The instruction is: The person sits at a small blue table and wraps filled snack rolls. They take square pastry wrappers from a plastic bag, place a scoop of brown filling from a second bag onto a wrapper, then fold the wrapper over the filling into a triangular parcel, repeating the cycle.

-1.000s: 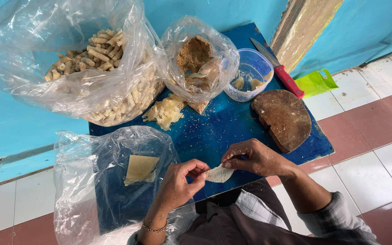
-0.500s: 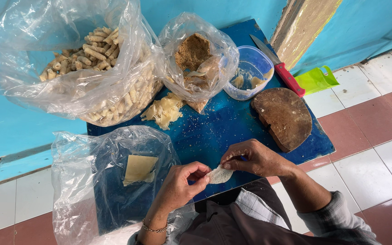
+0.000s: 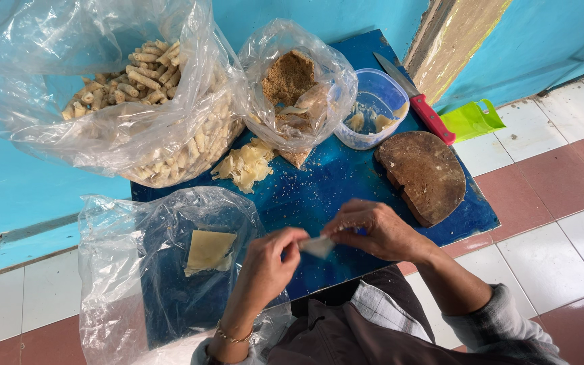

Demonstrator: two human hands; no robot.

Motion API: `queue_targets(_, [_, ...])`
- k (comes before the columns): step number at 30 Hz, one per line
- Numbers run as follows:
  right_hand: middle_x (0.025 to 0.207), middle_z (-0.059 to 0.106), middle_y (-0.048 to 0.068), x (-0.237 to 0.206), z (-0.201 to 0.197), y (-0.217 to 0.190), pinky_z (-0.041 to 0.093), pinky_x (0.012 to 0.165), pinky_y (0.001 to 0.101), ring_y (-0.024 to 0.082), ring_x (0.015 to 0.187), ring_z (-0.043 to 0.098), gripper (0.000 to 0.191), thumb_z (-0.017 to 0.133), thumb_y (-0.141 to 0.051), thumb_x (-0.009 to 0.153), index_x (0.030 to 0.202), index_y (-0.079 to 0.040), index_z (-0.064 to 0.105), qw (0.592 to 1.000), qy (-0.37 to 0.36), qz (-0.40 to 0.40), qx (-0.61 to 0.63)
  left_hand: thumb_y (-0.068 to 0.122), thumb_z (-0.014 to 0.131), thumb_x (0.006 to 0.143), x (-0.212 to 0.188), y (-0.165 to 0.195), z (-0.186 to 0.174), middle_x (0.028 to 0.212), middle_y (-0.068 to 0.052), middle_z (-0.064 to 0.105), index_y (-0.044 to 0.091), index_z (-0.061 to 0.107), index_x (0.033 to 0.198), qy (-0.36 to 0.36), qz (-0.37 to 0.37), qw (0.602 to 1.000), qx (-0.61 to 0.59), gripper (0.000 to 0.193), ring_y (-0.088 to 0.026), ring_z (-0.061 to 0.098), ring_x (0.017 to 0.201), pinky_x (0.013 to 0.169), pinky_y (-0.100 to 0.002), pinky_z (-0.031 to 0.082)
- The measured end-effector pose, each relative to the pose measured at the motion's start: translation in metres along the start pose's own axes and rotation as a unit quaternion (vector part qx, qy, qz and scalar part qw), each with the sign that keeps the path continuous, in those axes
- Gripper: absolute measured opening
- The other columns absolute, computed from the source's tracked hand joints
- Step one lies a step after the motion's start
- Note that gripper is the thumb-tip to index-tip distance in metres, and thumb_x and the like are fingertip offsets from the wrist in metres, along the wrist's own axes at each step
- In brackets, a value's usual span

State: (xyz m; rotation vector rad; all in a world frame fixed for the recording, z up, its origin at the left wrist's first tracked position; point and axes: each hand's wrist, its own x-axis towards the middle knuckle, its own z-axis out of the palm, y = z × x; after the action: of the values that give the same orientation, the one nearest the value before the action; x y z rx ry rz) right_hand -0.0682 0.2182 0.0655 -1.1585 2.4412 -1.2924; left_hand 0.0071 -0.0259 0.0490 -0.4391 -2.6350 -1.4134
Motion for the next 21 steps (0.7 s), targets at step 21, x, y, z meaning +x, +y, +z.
queue_targets(21, [0.122, 0.070, 0.005, -0.045, -0.037, 0.047, 0.052, 0.084, 0.0406, 0.025, 0.103, 0.062, 0.042, 0.072, -0.011, 0.080, 0.121, -0.022, 0.078, 0.914, 0.137, -0.081, -0.373, 0.013, 0.070, 0.081, -0.041, -0.019, 0.037, 0.128, -0.005, 0.065, 0.009, 0.068, 0.123, 0.058, 0.101, 0.939, 0.324, 0.042, -0.025, 0.058, 0.118, 0.105, -0.056, 0.036])
